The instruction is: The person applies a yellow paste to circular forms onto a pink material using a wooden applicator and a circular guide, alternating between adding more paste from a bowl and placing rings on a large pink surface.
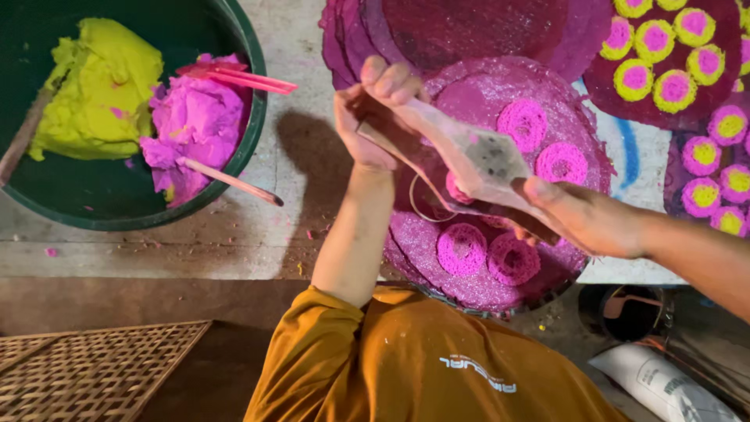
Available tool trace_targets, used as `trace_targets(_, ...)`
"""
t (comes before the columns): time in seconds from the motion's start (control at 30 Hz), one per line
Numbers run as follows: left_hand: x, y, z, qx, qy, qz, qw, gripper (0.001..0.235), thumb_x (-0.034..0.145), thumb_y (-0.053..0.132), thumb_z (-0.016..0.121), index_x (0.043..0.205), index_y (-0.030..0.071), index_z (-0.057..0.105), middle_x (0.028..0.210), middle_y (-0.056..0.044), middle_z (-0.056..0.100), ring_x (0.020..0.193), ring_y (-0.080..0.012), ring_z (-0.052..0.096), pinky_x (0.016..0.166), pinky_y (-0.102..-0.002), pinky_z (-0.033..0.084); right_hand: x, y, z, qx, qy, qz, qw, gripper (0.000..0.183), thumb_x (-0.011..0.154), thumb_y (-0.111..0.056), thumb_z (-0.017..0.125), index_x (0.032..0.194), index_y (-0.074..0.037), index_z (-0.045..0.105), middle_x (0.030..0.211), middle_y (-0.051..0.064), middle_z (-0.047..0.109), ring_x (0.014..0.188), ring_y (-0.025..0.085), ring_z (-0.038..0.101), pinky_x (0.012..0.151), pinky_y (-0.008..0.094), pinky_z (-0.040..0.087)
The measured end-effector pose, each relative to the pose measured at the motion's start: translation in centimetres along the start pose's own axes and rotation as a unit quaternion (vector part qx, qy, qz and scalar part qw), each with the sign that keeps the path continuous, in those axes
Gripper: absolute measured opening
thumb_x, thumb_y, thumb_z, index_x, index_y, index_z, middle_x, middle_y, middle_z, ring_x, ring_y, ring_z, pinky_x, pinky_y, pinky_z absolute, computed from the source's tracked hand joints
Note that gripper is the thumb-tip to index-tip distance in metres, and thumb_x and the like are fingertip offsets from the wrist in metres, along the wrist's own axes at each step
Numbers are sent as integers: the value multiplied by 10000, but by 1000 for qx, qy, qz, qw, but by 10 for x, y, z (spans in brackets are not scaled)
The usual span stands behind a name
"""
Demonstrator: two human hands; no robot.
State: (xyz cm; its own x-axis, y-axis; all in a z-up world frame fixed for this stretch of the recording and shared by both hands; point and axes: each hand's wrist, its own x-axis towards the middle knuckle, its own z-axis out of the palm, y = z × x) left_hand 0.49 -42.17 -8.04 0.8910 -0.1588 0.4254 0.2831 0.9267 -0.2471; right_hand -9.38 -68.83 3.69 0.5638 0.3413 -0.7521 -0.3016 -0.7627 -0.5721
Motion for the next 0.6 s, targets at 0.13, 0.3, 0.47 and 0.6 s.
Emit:
trace_targets(0.13, -5, 14, -6, 8, -27, -7, 1000, 169, 999, 321, 530, 1063, 166, 506, 993, 6, 540, 957, -149, 554, 1015, -388, 490, 6, -14, 16, -13, -1, 73, 997, 934, 911, -772, 141, 914, -68, 754, 801, 79, 702, 801, 202, 633, 808, 376, 515)
trace_targets(0.3, -15, -8, -22, 8, 9, -4, 1000, 137, 1039, 302, 514, 1043, 166, 500, 976, 15, 533, 984, -144, 551, 1004, -366, 491, -6, -13, 15, 70, 1, 108, 992, 887, 931, -747, 185, 899, -47, 728, 770, 86, 700, 741, 197, 646, 732, 362, 537)
trace_targets(0.47, 4, -27, -38, -22, -2, -24, 999, 176, 985, 327, 529, 1040, 167, 482, 990, 13, 512, 986, -153, 538, 993, -373, 495, -9, -2, 11, 16, 87, 95, 991, 760, 988, -684, 239, 887, -50, 646, 739, 84, 613, 702, 207, 559, 678, 374, 482)
trace_targets(0.6, 29, -16, -35, -11, -58, -52, 997, 212, 980, 368, 515, 1019, 164, 473, 954, 7, 495, 944, -166, 532, 977, -400, 516, 3, -1, 17, 20, 132, 18, 991, 690, 1010, -622, 261, 871, -47, 618, 738, 68, 565, 688, 192, 525, 649, 372, 471)
